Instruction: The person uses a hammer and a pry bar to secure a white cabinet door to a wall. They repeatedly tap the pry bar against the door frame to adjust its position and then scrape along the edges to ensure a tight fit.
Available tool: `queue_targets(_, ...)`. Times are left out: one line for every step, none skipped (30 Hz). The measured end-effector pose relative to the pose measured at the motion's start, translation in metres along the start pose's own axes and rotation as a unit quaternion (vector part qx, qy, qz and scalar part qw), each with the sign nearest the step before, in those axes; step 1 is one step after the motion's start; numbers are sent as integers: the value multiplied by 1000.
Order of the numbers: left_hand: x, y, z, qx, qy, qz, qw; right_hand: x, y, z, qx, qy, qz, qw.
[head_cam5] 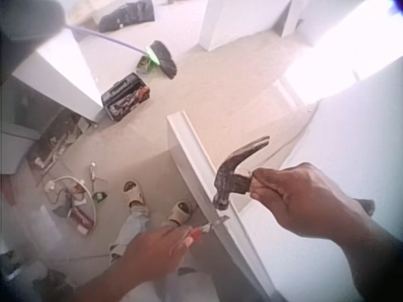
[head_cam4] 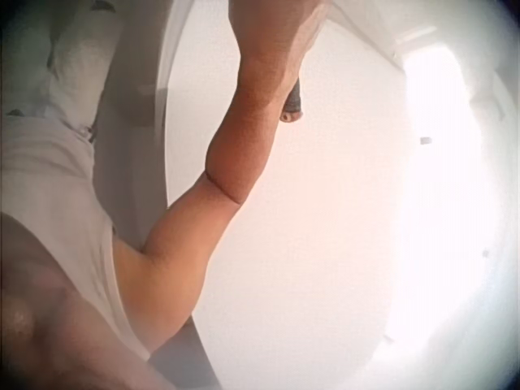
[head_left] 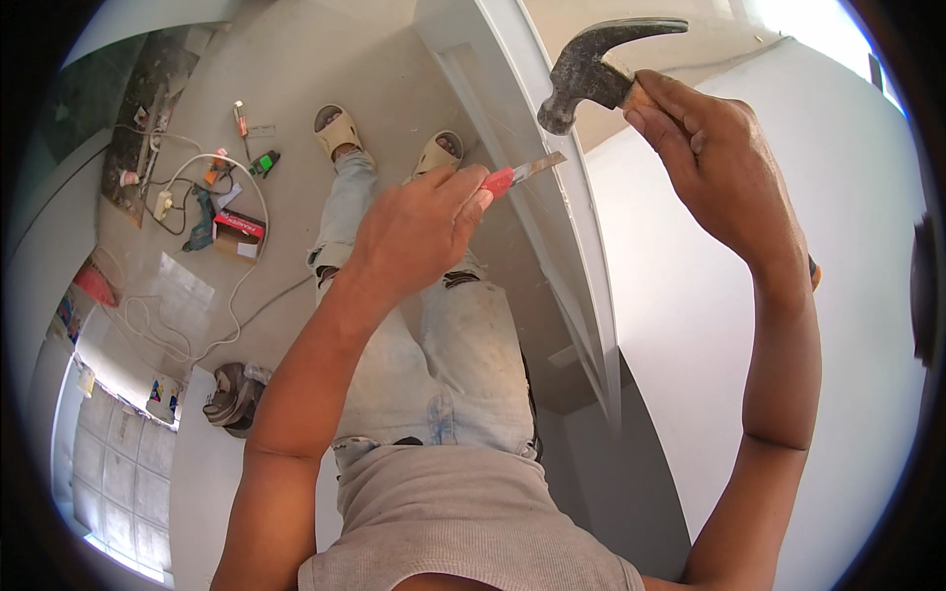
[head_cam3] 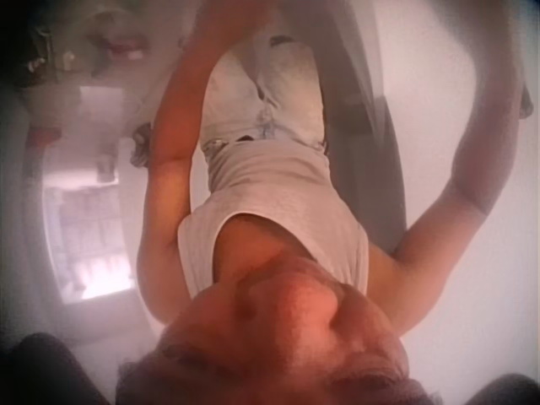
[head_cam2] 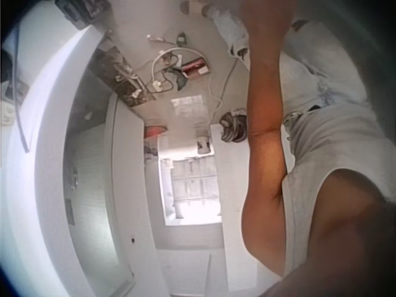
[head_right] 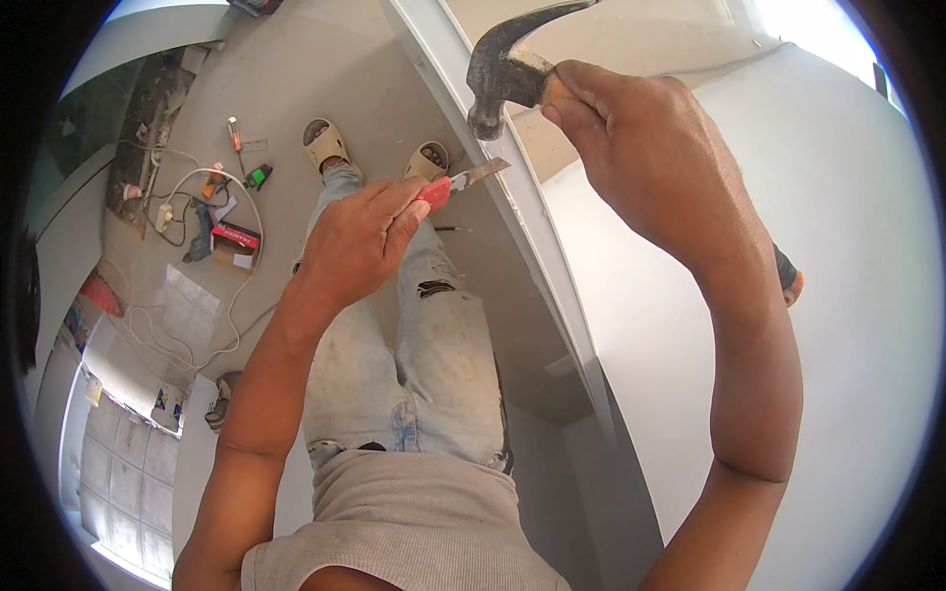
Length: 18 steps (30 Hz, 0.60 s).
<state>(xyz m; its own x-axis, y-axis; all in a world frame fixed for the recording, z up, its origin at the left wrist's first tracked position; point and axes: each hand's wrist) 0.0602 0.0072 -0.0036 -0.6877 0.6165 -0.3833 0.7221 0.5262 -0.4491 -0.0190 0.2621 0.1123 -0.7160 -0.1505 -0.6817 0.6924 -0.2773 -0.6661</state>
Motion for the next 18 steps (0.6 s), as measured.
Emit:
queue_targets(-1, 4, 2, 8, 5, -1, 1000, -1, 8, -5, 7, -19, -20, 1000)
queue_targets(-2, 8, 3, 15, 10, -3, 1000, -3, 14, -8, -13, -12, 0, 1000)
queue_targets(-4, 12, 5, 23, 14, -5, 1000, -5, 20, -11, -34, -4, 21, 999)
queue_targets(-4, 15, 7, 20, 18, -14, 1000, -5, 22, -13, -52, 3, 43, 998)
queue_targets(-5, 19, 10, 18, 22, -24, 999, -6, 22, -12, -30, 3, 17, 999)
queue_targets(-6, 21, 12, 15, 25, -34, 999, -8, 20, -9, -9, 4, -9, 1000)
queue_targets(-6, 21, 11, 3, 18, -33, 999, -10, 19, -8, 13, 4, -35, 999)
queue_targets(-6, 21, 10, -10, 10, -32, 999, -9, 20, -8, 20, 3, -39, 999)
queue_targets(-7, 20, 9, -22, 3, -31, 999, -8, 21, -9, 28, 1, -43, 999)
queue_targets(-7, 21, 9, -15, 7, -35, 999, -7, 22, -9, 36, 0, -49, 998)
queue_targets(-7, 23, 10, -9, 11, -38, 999, -7, 23, -8, 7, 8, -23, 1000)
queue_targets(-8, 24, 11, -2, 16, -42, 999, -7, 24, -7, -21, 16, 3, 1000)
queue_targets(-8, 23, 9, -2, 9, -32, 999, -7, 23, -7, -50, 23, 30, 998)
queue_targets(-8, 21, 7, -2, 3, -21, 1000, -7, 21, -6, -40, 20, 26, 999)
queue_targets(-8, 20, 5, -2, -4, -11, 1000, -8, 20, -6, -21, 26, 11, 999)
queue_targets(-8, 21, 6, -6, -1, -18, 1000, -8, 18, -4, -4, 31, -4, 999)
queue_targets(-7, 22, 8, -9, 3, -25, 1000, -9, 18, -3, 14, 37, -18, 999)
queue_targets(-8, 23, 10, -13, 6, -32, 999, -9, 21, -2, 19, 34, -20, 999)
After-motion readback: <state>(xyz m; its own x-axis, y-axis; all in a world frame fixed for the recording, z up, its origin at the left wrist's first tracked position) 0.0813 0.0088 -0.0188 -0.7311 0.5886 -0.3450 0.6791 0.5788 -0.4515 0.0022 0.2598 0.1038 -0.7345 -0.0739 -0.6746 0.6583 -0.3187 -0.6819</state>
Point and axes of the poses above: each hand's wrist, its own x-axis towards the middle knuckle, its own y-axis out of the palm, z = x × y, and after that the axes turned 9 degrees about z, right-handed
